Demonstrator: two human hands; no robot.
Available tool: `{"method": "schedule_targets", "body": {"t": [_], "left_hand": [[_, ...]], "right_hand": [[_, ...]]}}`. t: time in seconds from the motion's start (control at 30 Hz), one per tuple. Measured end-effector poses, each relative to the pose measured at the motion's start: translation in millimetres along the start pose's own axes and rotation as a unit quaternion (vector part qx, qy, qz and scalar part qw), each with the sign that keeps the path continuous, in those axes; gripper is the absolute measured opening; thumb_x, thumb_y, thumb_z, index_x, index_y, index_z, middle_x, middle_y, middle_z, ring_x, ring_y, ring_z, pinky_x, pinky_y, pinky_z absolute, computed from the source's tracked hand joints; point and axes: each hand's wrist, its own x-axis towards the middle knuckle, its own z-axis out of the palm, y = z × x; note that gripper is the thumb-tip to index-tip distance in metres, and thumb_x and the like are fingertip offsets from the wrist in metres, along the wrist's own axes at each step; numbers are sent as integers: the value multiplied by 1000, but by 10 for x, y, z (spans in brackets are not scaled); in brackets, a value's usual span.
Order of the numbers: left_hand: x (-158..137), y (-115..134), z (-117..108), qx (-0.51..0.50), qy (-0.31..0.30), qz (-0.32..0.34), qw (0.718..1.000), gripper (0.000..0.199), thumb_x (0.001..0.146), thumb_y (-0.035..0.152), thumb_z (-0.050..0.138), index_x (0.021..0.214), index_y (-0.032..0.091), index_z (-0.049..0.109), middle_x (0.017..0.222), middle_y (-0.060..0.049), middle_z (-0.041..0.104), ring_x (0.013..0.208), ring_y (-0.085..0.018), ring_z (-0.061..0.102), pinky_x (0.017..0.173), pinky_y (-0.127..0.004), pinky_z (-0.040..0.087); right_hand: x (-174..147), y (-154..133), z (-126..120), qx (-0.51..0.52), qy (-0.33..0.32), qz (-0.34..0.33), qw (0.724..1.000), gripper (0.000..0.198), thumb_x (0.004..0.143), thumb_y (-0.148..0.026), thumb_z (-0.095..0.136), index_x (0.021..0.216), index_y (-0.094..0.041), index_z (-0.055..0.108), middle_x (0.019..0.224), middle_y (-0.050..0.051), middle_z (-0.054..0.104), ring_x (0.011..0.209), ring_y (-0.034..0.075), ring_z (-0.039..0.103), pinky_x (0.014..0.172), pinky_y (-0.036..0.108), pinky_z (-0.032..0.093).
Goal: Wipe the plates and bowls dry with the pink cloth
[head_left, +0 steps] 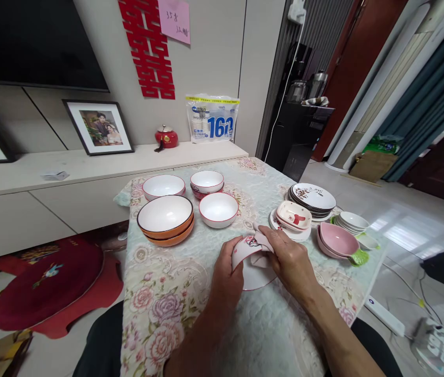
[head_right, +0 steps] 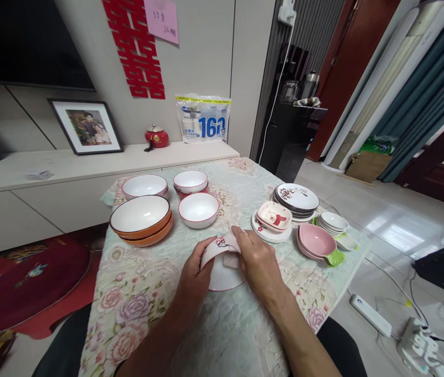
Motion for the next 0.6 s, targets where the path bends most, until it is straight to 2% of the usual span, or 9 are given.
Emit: {"method": "schedule_targets", "body": {"t": [0.1, 0.2, 0.27, 0.37, 0.43, 0.47, 0.53, 0.6], "left_hand": [[-12, -6, 22, -63, 21, -26, 997, 43, 78, 27, 60, 120, 17, 62, 124, -12, 67, 118, -29, 59, 105, -46, 42], [-27, 28, 72, -165, 51, -98, 980, 45, 76, 28, 62, 120, 18, 62, 122, -10, 69, 115, -30, 61, 101, -44, 46], [-36, 71, 105, -230, 64, -152, 959, 50, 72, 27, 65, 121, 18, 61, 119, -10, 70, 109, -29, 65, 94, -43, 50], [-37, 142, 128, -287, 67, -201, 934, 58, 70, 27, 70, 126, 17, 56, 113, -11, 72, 100, -28, 68, 87, -40, 53], [-32, 179, 123, -305, 61, -214, 926, 59, 72, 29, 71, 128, 17, 54, 111, -10, 72, 97, -26, 68, 86, -38, 53], [-32, 194, 115, -307, 57, -215, 925, 57, 75, 30, 70, 128, 17, 53, 110, -10, 72, 98, -26, 68, 85, -37, 53], [-39, 216, 97, -286, 44, -206, 935, 51, 81, 36, 68, 127, 19, 53, 113, -10, 71, 99, -24, 67, 85, -35, 53], [-57, 228, 79, -241, 36, -186, 952, 47, 86, 45, 63, 125, 20, 55, 116, -10, 69, 101, -24, 66, 85, -35, 53]], "right_hand": [[24, 19, 36, 66, 34, -2, 997, 49, 85, -10, 47, 132, -20, 59, 124, 10, 69, 114, 24, 65, 95, 37, 53], [69, 50, 59, 138, 47, 68, 987, 40, 86, -18, 52, 125, -21, 62, 123, 7, 71, 113, 24, 66, 96, 36, 51], [94, 56, 52, 154, 27, 125, 980, 34, 88, -24, 52, 120, -21, 64, 116, 6, 73, 105, 24, 68, 91, 35, 52], [110, 45, -5, 107, -64, 178, 976, 24, 92, -32, 50, 107, -21, 66, 98, 5, 74, 88, 23, 68, 78, 33, 50], [109, 34, -70, 38, -122, 191, 973, 27, 95, -39, 47, 96, -19, 66, 90, 7, 71, 82, 24, 65, 74, 35, 49], [106, 27, -108, 4, -131, 194, 972, 31, 96, -42, 45, 96, -19, 66, 90, 9, 68, 83, 25, 64, 75, 36, 48], [96, 4, -188, -46, -99, 191, 975, 36, 98, -43, 41, 106, -18, 66, 96, 11, 64, 89, 27, 62, 79, 38, 48], [82, -37, -258, -52, -47, 174, 982, 37, 99, -39, 40, 122, -20, 61, 105, 11, 58, 94, 26, 61, 83, 39, 48]]}}
